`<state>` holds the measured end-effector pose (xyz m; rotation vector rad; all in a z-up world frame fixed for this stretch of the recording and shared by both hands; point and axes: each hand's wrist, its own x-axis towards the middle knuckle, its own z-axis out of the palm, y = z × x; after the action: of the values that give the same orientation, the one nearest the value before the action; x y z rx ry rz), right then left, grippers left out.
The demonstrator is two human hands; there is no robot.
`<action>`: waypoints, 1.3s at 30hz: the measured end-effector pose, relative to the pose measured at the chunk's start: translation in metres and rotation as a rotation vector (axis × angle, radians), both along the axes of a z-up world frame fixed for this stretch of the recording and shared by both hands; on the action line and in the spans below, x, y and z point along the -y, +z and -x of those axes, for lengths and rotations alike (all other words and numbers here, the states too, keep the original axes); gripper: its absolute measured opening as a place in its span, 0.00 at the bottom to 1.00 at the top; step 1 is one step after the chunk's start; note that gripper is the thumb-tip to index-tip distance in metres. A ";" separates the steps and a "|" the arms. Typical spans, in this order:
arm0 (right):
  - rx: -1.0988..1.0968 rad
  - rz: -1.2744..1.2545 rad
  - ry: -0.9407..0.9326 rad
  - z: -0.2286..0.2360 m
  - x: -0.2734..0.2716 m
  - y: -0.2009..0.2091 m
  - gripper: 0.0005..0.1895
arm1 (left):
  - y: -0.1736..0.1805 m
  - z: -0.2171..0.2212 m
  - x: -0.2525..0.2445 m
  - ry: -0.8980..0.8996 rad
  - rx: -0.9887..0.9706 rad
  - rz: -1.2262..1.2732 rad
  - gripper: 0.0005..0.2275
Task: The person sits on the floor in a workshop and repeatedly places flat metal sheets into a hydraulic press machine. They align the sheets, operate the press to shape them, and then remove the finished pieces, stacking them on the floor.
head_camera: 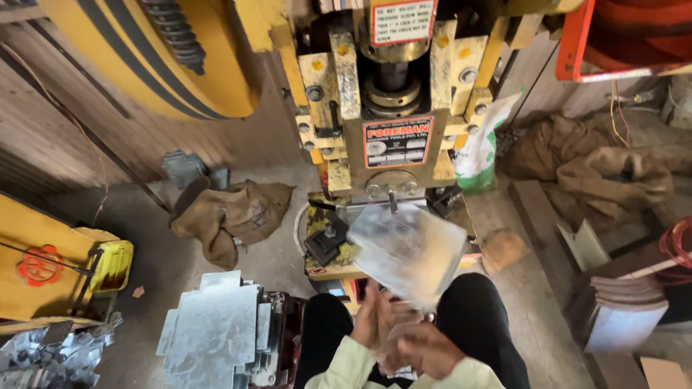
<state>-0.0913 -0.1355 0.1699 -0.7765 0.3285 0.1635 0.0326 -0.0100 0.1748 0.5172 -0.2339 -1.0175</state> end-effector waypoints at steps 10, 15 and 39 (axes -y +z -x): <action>-0.021 1.192 -0.676 0.007 0.096 0.022 0.20 | -0.026 -0.025 0.019 0.342 0.060 -0.501 0.23; -0.262 1.033 -0.358 0.002 0.095 -0.009 0.31 | -0.019 -0.030 0.014 0.398 0.233 -0.458 0.21; -0.127 0.152 -0.539 -0.006 0.067 -0.064 0.09 | -0.036 -0.046 -0.010 0.360 -0.049 -0.306 0.18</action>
<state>-0.0849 -0.2028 0.1056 -0.8035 0.6637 -0.3239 0.0790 0.0004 0.1383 0.7799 0.0612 -0.7141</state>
